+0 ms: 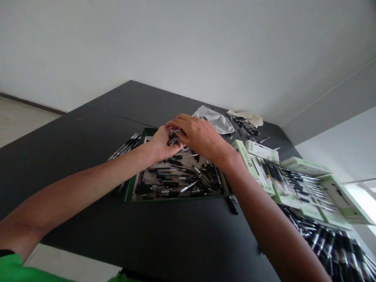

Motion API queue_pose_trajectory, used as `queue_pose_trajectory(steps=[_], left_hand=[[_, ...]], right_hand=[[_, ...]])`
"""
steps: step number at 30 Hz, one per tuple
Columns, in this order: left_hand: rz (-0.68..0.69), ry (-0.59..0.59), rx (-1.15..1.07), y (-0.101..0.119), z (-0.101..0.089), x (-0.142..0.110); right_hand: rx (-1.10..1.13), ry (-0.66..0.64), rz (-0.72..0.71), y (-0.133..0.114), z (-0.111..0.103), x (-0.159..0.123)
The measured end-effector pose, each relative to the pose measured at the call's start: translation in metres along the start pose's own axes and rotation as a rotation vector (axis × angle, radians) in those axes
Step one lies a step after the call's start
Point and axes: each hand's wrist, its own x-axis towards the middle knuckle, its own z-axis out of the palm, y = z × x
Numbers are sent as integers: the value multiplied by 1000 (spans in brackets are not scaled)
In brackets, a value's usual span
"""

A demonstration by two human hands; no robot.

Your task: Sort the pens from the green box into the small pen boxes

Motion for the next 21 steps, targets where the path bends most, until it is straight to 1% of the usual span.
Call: queue_pose_trajectory(steps=[1,3,6,8,10,13,15,17,21], left_hand=[[-2,-5,-8,1,0,0],[-19,-24,-25,1,0,-3],[-66,-68,-50,3,1,-9],[-93,-100,-61,4,1,-12],[-102,-126,-70,5,1,-14],[-94,-148,-76,7,1,-13],[-86,-157,-72,7,1,-11],[-78,-163,-61,8,1,-9],[-54,-164,-22,15,5,-5]], right_hand=[[0,-15,-6,-1,-1,-1],[11,34,21,1,-6,-6],[3,181,138,14,-19,-20],[-25,212,218,27,-24,-29],[-56,156,287,42,-23,-36],[-110,44,370,61,-13,-42],[-126,20,391,69,-4,-43],[-125,-29,380,73,5,-42],[-133,-219,281,73,29,-39]])
